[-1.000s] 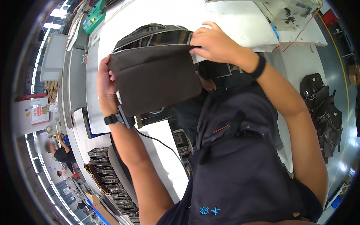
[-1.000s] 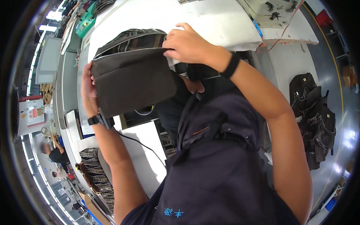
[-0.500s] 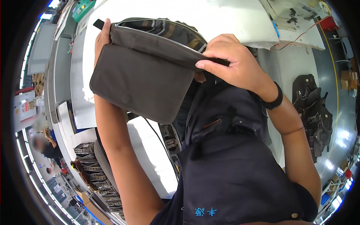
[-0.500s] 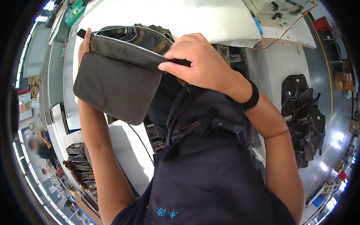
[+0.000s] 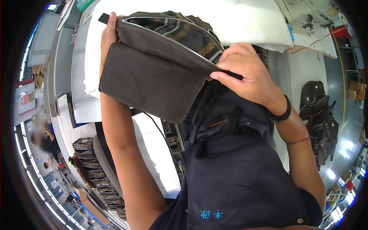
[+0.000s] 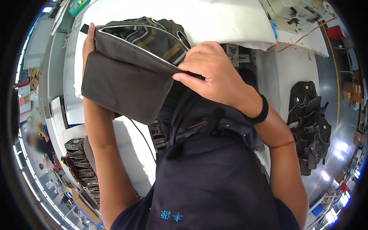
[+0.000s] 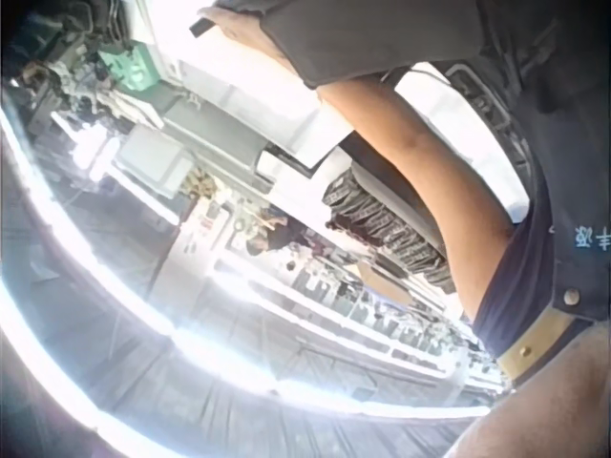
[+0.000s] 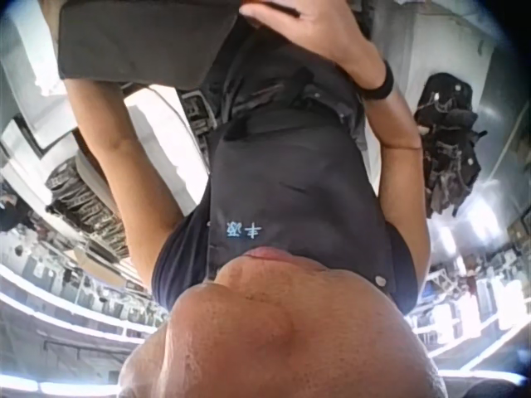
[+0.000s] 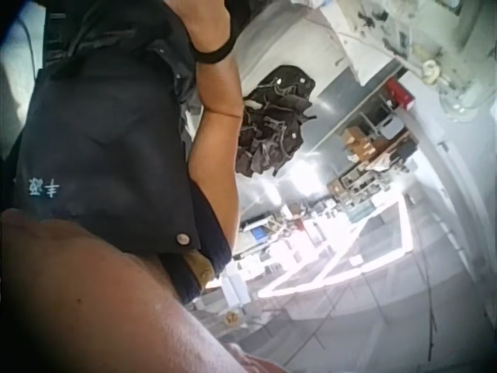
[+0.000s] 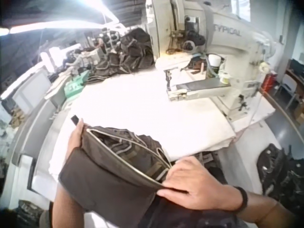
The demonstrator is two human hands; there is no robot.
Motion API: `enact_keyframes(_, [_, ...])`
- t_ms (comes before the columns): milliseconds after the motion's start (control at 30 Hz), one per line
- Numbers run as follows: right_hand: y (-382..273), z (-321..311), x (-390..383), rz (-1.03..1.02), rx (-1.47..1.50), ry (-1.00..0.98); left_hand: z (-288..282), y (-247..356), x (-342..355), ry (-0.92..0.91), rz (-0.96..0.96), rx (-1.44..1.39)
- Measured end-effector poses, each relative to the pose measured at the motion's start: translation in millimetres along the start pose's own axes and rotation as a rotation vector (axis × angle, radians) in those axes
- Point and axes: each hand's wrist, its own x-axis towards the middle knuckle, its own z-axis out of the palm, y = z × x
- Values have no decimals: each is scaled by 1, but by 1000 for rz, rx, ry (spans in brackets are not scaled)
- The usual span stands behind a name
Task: The worker is aligning and stitching together leather and fabric components of a bag at an industrial sewing machine.
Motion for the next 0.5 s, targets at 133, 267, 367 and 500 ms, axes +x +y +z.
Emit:
enact_keyframes(133, [1, 1, -3, 14, 13, -8, 7, 12, -7, 53, -62, -62])
enact_keyframes(267, [3, 1, -8, 18, 13, -54, 12, 13, -10, 93, -84, -104])
enact_keyframes(367, [5, 1, -13, 27, 6, -68, 14, 12, -9, 87, -62, -126])
enact_keyframes(500, [6, 3, -15, 28, 14, -79, 16, 13, -8, 81, -61, -117])
